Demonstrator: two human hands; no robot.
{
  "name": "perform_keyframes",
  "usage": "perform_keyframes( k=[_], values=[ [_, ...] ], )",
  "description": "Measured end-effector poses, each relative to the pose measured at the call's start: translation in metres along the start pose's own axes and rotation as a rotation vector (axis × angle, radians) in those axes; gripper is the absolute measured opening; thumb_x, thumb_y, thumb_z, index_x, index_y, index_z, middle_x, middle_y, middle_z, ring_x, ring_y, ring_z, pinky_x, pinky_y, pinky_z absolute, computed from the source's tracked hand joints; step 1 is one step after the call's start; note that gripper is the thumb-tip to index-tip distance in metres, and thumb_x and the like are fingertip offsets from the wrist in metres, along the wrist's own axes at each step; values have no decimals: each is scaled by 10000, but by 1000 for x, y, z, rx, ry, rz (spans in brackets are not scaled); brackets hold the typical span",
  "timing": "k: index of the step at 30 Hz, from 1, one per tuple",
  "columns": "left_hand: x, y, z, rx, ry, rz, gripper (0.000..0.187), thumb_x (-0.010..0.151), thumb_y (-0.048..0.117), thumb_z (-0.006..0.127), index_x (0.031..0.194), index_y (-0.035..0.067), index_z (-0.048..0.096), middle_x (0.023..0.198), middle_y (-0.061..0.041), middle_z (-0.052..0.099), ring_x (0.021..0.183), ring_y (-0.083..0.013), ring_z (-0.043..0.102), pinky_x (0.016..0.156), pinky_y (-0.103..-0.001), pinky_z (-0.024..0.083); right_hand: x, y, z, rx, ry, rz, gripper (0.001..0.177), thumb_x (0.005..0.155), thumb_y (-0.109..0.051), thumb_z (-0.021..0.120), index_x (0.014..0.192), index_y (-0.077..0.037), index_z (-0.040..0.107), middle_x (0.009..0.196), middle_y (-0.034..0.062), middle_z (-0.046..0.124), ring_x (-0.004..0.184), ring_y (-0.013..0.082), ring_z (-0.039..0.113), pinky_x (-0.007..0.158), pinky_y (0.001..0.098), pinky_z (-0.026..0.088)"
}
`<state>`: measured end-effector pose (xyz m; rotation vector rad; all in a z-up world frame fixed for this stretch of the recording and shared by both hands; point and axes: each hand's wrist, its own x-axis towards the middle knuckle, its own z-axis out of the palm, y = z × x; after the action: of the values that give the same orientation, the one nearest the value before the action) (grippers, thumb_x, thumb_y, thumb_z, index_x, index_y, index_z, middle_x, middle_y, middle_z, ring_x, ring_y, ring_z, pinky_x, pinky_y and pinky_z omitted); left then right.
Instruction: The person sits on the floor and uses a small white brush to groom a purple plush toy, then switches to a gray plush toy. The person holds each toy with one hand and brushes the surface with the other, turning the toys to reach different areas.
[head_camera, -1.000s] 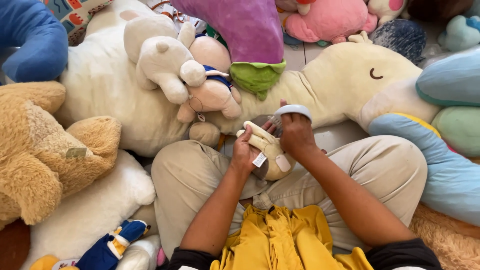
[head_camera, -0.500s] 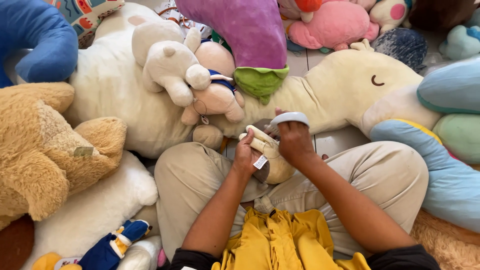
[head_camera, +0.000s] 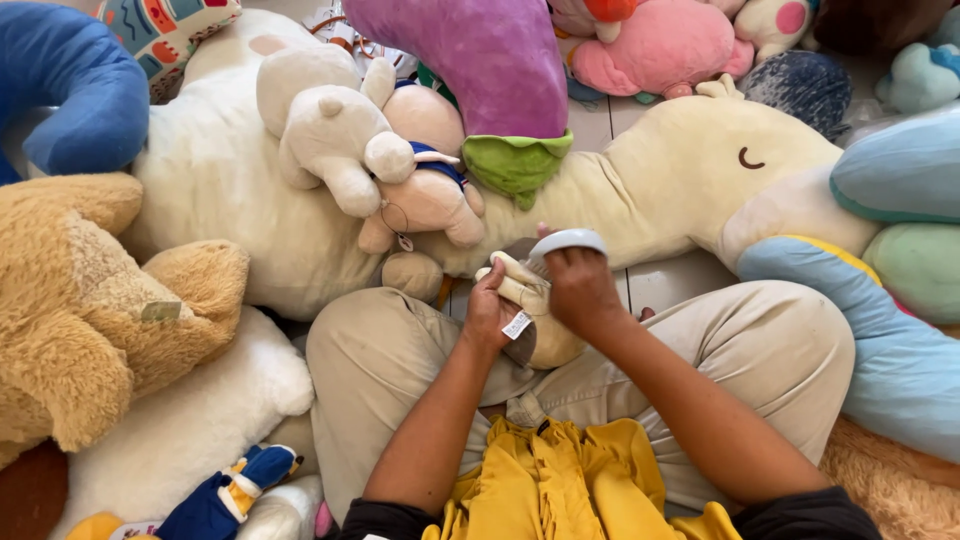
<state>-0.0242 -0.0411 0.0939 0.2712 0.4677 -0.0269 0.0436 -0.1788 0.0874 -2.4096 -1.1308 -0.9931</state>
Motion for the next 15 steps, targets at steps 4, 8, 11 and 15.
perform_keyframes(
  k=[4,8,11,15],
  values=[
    [41,2,-48,-23,-80,-6,418,1024,365,615,1187,-9,702,1153,-202,750,1102,-305,726,1058,-456,539,18,-51,-31,190,3,-74,407,796,-155,559,1168,-87,709,941,161,651,776,389,667,745,493,525],
    [64,-1,-80,1,-38,11,440,1023,357,633,1260,-13,662,1246,-227,705,1172,-348,684,1095,-507,500,-12,-15,29,110,-84,-28,337,818,-167,592,1127,-97,707,903,141,661,765,369,690,707,484,540],
    [36,-5,-41,8,-45,-3,483,1010,373,652,1288,-22,633,1295,-248,673,1217,-385,650,1106,-559,481,-16,14,31,20,-150,67,442,815,-171,609,1245,-98,675,969,151,665,825,383,700,727,501,544],
    [29,-2,-41,21,-29,1,423,994,376,669,1218,18,693,1211,-225,721,1143,-356,697,1062,-521,530,5,-1,-11,23,-68,27,464,774,-145,597,1223,-67,684,942,154,642,786,378,681,715,490,525]
  ],
)
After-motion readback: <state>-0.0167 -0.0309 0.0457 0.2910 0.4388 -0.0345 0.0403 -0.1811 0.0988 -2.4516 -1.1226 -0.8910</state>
